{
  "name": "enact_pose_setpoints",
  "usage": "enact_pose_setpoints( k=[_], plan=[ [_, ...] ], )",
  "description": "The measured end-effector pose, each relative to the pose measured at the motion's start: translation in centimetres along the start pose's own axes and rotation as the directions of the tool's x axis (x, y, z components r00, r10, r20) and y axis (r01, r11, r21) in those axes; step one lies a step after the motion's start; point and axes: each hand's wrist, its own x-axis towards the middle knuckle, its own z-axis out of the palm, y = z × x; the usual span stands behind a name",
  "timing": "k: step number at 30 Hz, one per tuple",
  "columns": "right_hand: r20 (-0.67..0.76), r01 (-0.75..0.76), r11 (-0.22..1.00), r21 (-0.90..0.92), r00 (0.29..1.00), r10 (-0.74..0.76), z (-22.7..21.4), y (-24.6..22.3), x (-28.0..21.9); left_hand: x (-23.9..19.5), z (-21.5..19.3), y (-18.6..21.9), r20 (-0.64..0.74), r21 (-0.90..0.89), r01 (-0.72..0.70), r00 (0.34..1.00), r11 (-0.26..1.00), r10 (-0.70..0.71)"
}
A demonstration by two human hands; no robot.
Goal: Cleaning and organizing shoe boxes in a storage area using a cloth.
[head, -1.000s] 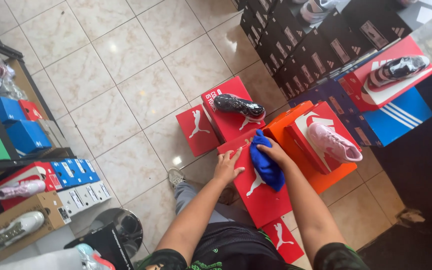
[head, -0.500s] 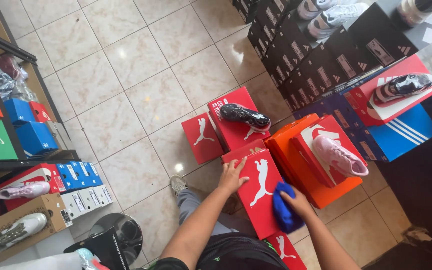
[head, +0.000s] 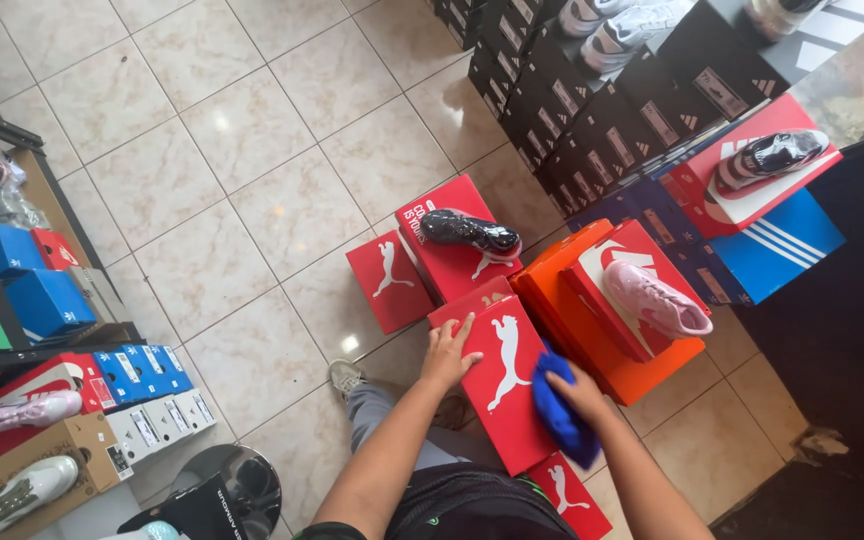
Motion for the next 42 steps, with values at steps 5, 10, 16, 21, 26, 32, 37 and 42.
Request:
enact_pose_setpoints(
  k=[5,10,16,21,26,32,37,42],
  plan=[
    [-0.018,-0.104,0.992,-0.068,0.995,0.103,-1.6,3.2,-5.2,0.0,0.0,0.3,0.009,0.003,0.008,1.000,1.000,-0.008],
    [0.014,0.019,1.000,-0.024,1.000,-0.019,1.4,-5.1,4.9,0.3,0.6,-0.1,0.027,0.021,0.008,1.000,1.000,-0.009],
    [0.007,0.104,0.994,-0.028,0.995,-0.103,2.7,-11.9,10.8,0.3,-0.2,0.2,0.015,0.025,0.009,1.000,1.000,-0.009],
    [-0.034,0.047,0.999,-0.017,0.998,-0.048,1.1,-5.7,3.2,0.1,0.3,0.2,-0.012,0.037,0.000,1.000,0.999,0.001],
    [-0.079,-0.098,0.995,-0.017,0.992,0.096,-1.2,4.5,-5.1,0.0,0.2,0.6,-0.007,0.001,0.002,1.000,1.000,-0.002],
    [-0.215,0.105,0.970,-0.219,0.965,-0.153,1.7,-2.2,-4.3,0.1,0.2,0.6,0.004,0.000,0.010,1.000,1.000,-0.010],
    [-0.129,0.075,0.986,-0.151,0.987,-0.094,2.3,-8.3,6.5,0.6,0.6,0.2,-0.008,0.032,-0.005,1.000,0.999,0.006],
    [-0.219,0.079,0.954,-0.290,0.965,-0.146,4.9,-16.1,6.0,1.3,1.8,-0.7,-0.018,0.057,-0.022,1.000,0.998,0.023]
  ],
)
